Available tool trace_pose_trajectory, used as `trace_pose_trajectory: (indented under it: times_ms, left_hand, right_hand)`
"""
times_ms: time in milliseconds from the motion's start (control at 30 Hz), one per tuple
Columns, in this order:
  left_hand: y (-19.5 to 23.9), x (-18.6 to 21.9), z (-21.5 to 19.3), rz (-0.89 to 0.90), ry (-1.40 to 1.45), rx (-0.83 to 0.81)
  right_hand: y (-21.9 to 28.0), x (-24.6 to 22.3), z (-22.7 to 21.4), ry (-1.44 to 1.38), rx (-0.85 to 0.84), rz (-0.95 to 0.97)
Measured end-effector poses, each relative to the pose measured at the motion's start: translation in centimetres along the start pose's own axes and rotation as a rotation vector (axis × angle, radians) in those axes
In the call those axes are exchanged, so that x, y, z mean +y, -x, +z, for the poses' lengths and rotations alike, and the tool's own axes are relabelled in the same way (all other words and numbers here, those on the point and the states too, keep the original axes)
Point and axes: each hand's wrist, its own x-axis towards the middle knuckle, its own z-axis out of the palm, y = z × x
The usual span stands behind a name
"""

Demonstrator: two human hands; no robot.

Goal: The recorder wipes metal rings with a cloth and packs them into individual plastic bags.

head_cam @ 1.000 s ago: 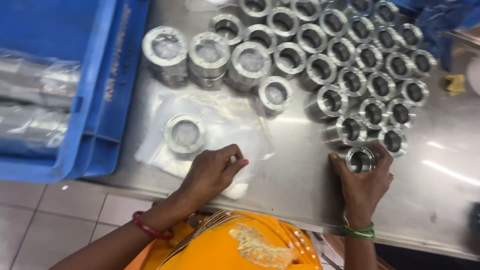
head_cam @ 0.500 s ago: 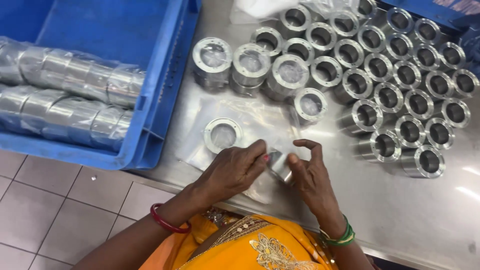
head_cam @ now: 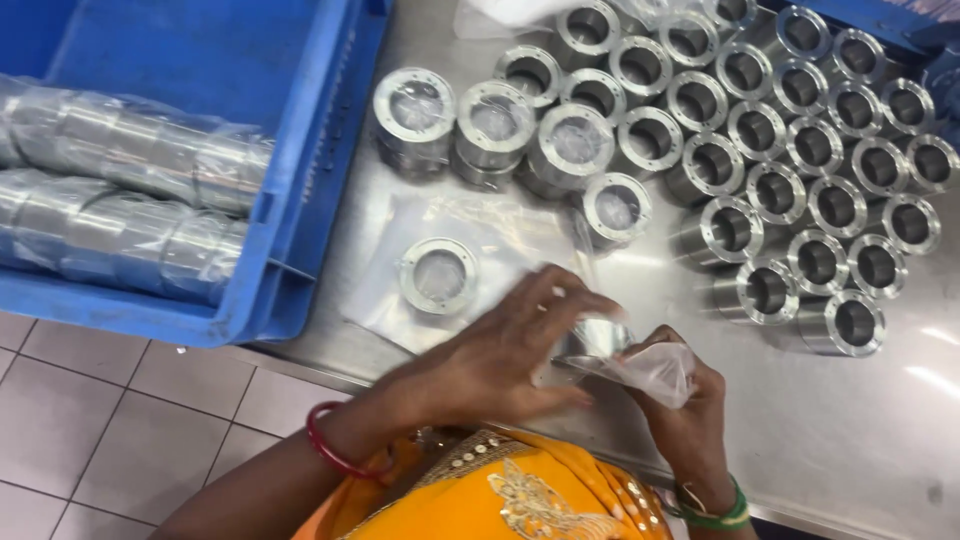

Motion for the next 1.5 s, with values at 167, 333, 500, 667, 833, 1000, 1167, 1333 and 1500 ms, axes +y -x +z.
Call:
trace_pose_trajectory:
  times_ms: [167, 333, 500, 667, 833, 1000, 1167, 1333, 1500]
  left_hand:
    - [0.0, -5.5, 3.4, 0.063, -0.432, 0.060]
    - [-2.1, -6.5, 7.8, 0.004, -0.505, 0.148]
    - [-2.7, -3.1, 8.4, -0.050, -0.555, 0.240]
    - [0.0, -2.0, 5.9, -0.483, 0.154, 0.037]
    - [3.7, -2.1, 4.5, -0.332, -0.260, 0.104]
    - [3.7, -1.5, 4.2, -0.337, -0.594, -0.077]
    - [3.9, -2.8, 3.9, -0.486, -0.483, -0.075]
    - [5.1, -3.4, 3.1, -0.346, -0.395, 0.058]
    - [2.6, -1.8, 1.8, -0.598, -0.247, 0.099]
  right_hand:
    - [0.8, 1.9, -0.6, 0.048, -0.016, -0.288]
    - [2.3, -2.3, 0.8, 0.441, 0.139, -0.239]
    - [2.2, -2.5, 1.8, 0.618, 0.159, -0.288]
    - [-0.3, -1.3, 2.2, 0.362, 0.329, -0.038]
    - [-6.5, -4.1, -0.4, -0.079, 0.337, 0.028]
    - [-13.4, -6.7, 0.8, 0.120, 0.358, 0.086]
    - [-16.9, -3.2, 2.0, 0.650, 0.253, -0.313]
    - [-14.6, -1.7, -2.0, 0.820, 0.304, -0.357]
    - [-11.1, 2.1, -8.0, 0.958, 0.360, -0.312]
